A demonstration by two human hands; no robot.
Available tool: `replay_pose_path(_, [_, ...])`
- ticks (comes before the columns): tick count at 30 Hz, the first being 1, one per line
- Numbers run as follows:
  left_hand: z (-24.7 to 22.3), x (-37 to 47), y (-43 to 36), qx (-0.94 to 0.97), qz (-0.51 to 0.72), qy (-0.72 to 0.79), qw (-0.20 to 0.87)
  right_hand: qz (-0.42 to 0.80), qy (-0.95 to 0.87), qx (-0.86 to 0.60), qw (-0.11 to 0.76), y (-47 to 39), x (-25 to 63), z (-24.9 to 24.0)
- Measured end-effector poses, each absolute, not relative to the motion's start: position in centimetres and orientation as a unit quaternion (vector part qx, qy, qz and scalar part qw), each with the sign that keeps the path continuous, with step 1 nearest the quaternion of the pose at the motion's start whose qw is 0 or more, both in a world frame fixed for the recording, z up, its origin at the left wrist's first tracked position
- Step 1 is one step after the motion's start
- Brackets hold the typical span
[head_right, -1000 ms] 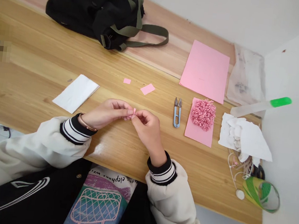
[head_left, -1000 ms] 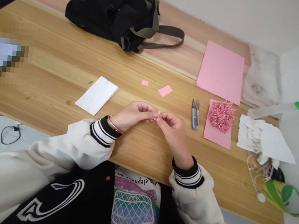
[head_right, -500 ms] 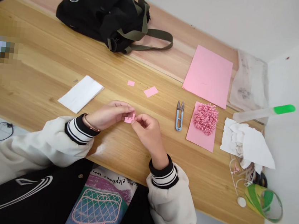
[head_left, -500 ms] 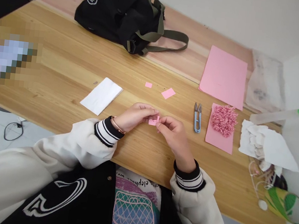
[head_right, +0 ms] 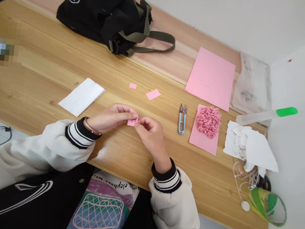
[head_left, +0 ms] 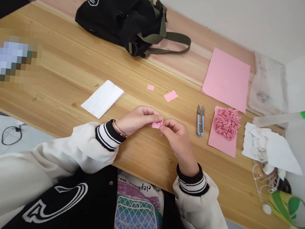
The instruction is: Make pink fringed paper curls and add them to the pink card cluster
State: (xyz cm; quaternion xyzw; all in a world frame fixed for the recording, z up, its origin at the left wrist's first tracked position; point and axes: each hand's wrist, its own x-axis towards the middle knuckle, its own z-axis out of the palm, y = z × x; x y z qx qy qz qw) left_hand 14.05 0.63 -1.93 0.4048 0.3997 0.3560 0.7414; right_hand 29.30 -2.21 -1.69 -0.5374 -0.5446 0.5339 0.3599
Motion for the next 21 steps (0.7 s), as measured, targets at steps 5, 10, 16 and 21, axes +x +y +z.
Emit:
replay_pose_path(5, [-1.81, 14.09, 0.69, 0.435, 0.357, 0.426, 0.708, 0.528, -0.548, -0.540, 0.359, -2.27, 29.27, -1.69])
replay_pose_path(10, [-1.67, 14.10, 0.69, 0.460, 0.352, 0.437, 0.688, 0.528, -0.547, -0.547, 0.351, -2.25, 29.21, -1.64])
replay_pose_path(16, [-1.66, 14.10, 0.61, 0.460, 0.350, 0.435, 0.690, 0.525, -0.548, -0.546, 0.353, -2.27, 29.37, -1.76])
replay_pose_path(21, [-1.68, 14.13, 0.65, 0.446, 0.349, 0.434, 0.700, 0.523, -0.549, -0.549, 0.352, -2.28, 29.32, -1.77])
